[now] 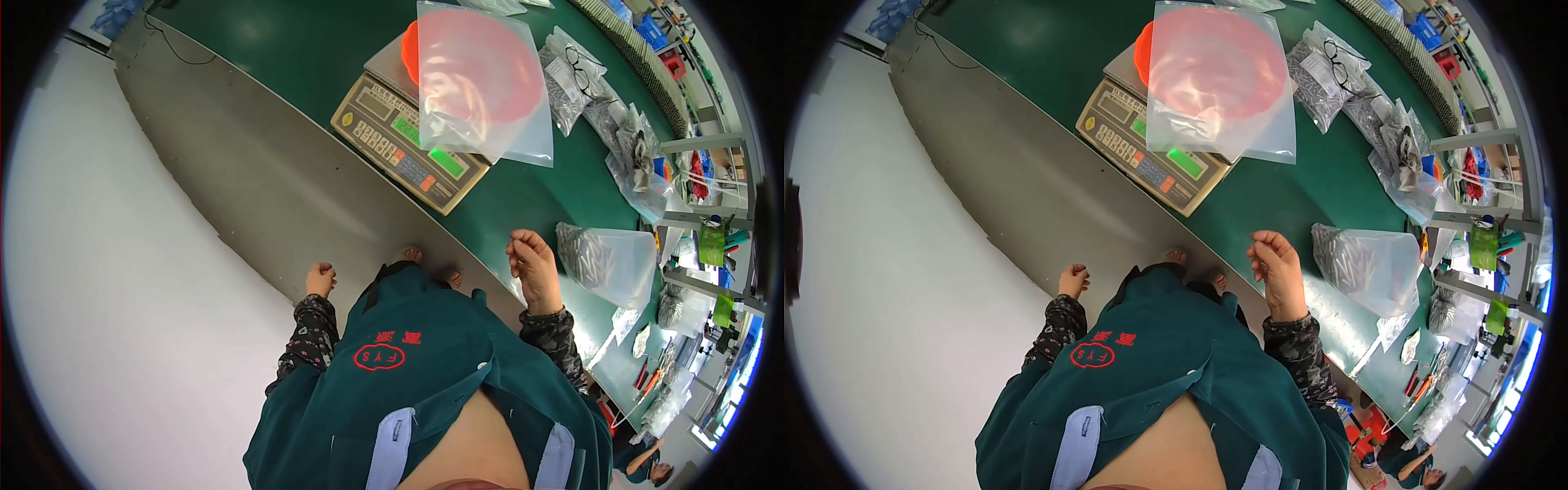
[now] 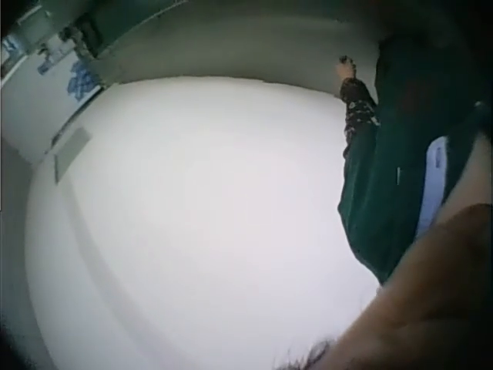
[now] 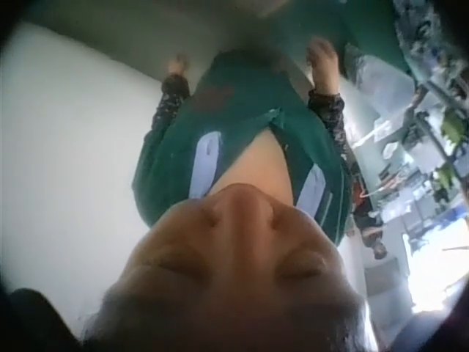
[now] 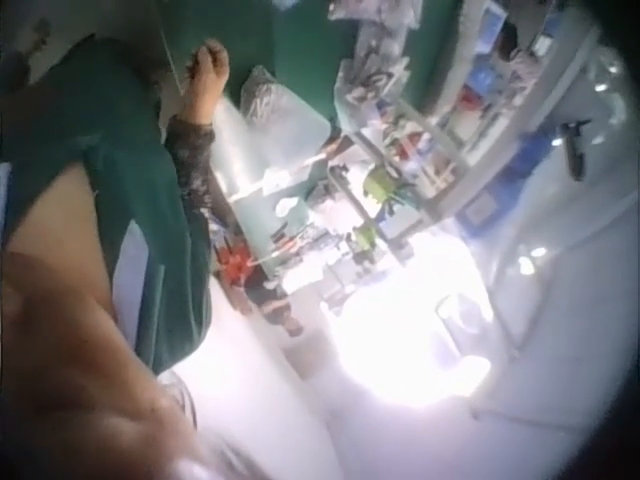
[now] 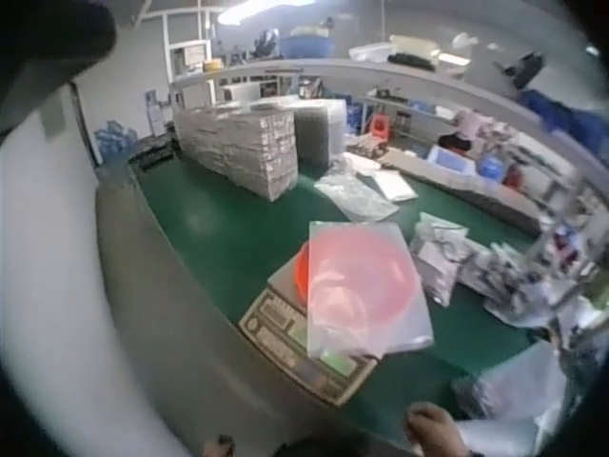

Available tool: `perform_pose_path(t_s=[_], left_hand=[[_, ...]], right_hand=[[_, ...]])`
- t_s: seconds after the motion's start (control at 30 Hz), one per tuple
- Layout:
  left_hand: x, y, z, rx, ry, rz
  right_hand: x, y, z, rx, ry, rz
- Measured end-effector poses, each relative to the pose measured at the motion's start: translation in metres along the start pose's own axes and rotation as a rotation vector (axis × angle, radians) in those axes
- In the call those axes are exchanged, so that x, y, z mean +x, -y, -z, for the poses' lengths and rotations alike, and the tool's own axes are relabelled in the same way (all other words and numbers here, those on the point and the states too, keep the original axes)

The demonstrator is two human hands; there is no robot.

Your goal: Weighing small metal pins on a digital scale and packing them into plastic bags sealed with a stapler.

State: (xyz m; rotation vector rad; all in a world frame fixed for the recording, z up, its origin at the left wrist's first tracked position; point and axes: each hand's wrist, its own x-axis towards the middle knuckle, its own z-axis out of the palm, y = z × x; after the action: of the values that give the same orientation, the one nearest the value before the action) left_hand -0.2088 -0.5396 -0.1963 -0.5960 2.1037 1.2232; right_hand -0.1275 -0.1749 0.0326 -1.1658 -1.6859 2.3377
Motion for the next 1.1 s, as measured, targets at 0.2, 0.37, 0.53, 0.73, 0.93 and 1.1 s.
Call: perform_pose_path(t_s=[0.2, 0.37, 0.53, 0.73, 0.93, 1.1], left_hand=[[0.021, 0.022, -0.008, -0.034, 0.135, -0.006], [0.042, 0.023, 0.01, -0.001, 0.251, 0.082], [0.045, -0.021, 0.005, 0.058, 0.278, -0.008], [0.054, -0.09, -0.016, 0.255, 0.346, -0.09], [0.047, -0.123, -0.044, 0.374, 0.368, -0.13], [0.042, -0.13, -0.071, 0.372, 0.39, -0.197]], right_hand=[[0.029, 0.059, 0.002, -0.032, -0.101, 0.056], [0.092, 0.103, -0.014, -0.169, -0.152, 0.181], [0.099, 0.102, -0.015, -0.516, -0.33, 0.651], [0.006, 0.145, 0.048, -0.813, -0.615, 1.241], [-0.039, 0.191, 0.167, -0.393, -0.833, 0.94], [0.021, 0.169, 0.266, 0.122, -0.702, 0.688]])
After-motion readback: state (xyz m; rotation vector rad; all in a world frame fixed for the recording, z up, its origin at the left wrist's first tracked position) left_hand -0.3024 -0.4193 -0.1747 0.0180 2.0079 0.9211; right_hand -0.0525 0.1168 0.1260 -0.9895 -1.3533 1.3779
